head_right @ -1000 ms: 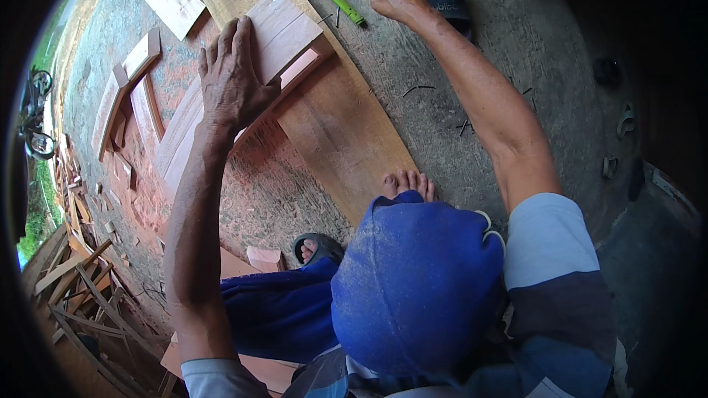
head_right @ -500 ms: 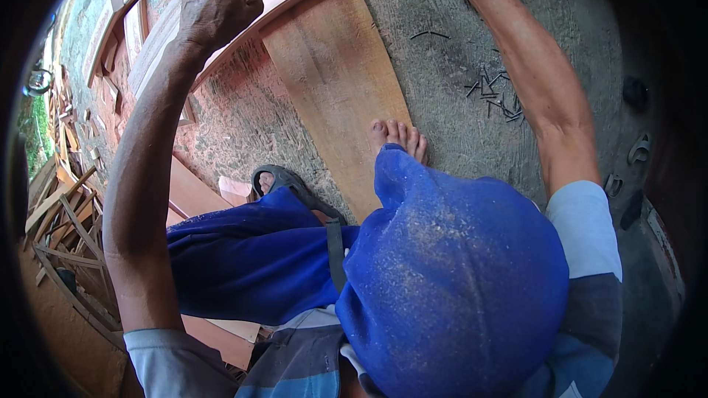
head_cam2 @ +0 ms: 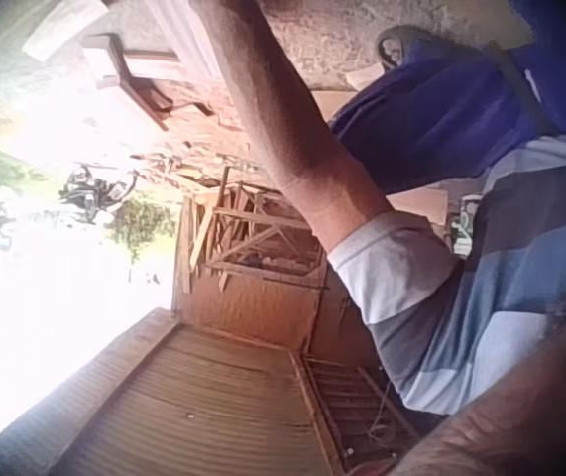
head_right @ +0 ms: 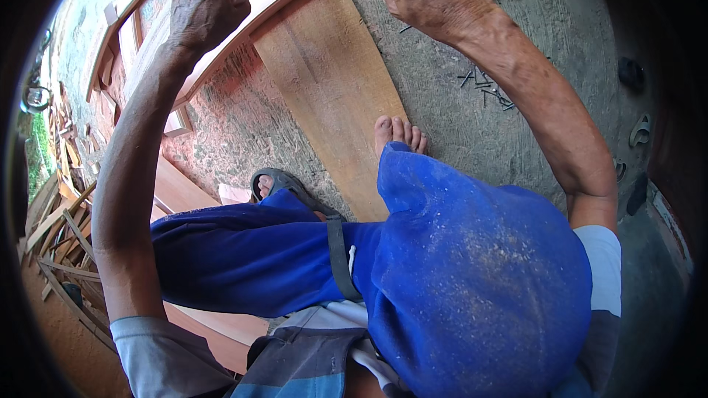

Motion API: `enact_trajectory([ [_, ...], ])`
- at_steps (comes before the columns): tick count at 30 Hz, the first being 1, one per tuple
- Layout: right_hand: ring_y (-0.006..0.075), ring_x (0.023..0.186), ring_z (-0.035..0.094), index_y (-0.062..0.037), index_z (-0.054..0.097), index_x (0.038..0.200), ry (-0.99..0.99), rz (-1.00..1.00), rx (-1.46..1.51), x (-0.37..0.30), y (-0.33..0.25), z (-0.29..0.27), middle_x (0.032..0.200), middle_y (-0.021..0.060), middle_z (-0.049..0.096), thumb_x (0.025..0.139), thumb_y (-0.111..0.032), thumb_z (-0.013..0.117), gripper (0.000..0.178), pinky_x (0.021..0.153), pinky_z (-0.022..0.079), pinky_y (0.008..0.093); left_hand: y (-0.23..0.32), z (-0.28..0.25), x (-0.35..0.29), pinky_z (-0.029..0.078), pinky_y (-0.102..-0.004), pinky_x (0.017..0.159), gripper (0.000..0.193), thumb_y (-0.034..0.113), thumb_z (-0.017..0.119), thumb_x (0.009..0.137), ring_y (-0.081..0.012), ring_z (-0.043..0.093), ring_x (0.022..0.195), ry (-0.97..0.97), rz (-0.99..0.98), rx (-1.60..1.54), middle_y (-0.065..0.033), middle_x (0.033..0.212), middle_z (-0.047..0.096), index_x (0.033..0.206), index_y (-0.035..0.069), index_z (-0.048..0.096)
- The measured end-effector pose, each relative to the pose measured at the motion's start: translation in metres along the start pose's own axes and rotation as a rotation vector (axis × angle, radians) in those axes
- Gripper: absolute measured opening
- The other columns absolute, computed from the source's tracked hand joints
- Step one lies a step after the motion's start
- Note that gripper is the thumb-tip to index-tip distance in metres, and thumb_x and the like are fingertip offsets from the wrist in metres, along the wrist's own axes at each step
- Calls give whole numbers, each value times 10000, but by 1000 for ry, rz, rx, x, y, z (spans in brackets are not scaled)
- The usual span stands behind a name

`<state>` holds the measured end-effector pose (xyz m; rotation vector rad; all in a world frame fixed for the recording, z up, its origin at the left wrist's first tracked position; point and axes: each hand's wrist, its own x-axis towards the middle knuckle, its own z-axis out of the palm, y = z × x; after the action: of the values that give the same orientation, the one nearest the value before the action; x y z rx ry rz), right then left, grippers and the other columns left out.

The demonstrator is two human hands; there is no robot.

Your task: The person assembles a rectangular wooden frame by hand, using a hammer to drive nails into the joints. They repeatedly align pieces, hammer nails, and adjust the frame on the floor.

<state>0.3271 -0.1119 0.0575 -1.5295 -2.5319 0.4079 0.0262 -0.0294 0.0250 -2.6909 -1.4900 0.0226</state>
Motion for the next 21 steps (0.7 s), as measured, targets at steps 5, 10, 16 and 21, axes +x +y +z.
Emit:
enact_trajectory([
  [5,261,632,632,-205,331,1668,308,-216,96,22,-1,-17,695,122,573,936,27,492,784,597,562,407,-8,5,-3,261,-573,1245,1056,210,749,696,-515,326,1465,4,-16,42,-340,1561,348,1595,-54,261],
  [10,276,571,624,-204,343,1665,142,-90,65,7,-1,19,688,143,608,937,14,504,777,571,538,431,-2,-1,-5,260,-576,1245,1075,209,766,695,-511,330,1464,-1,22,-48,-339,1561,352,1598,-53,244],
  [16,286,706,696,-164,388,1629,293,-206,209,14,-13,-6,925,159,709,984,-65,557,675,693,599,406,-4,-1,-4,321,-529,1226,1087,230,785,718,-464,403,1448,-9,-36,81,-323,1551,420,1625,-31,246],
  [21,169,670,698,-270,422,1614,112,79,114,10,-9,43,968,93,776,1050,-126,593,607,743,670,344,-9,10,-1,316,-542,1227,1000,211,796,714,-442,391,1463,99,31,-18,-245,1572,420,1598,47,359],
])
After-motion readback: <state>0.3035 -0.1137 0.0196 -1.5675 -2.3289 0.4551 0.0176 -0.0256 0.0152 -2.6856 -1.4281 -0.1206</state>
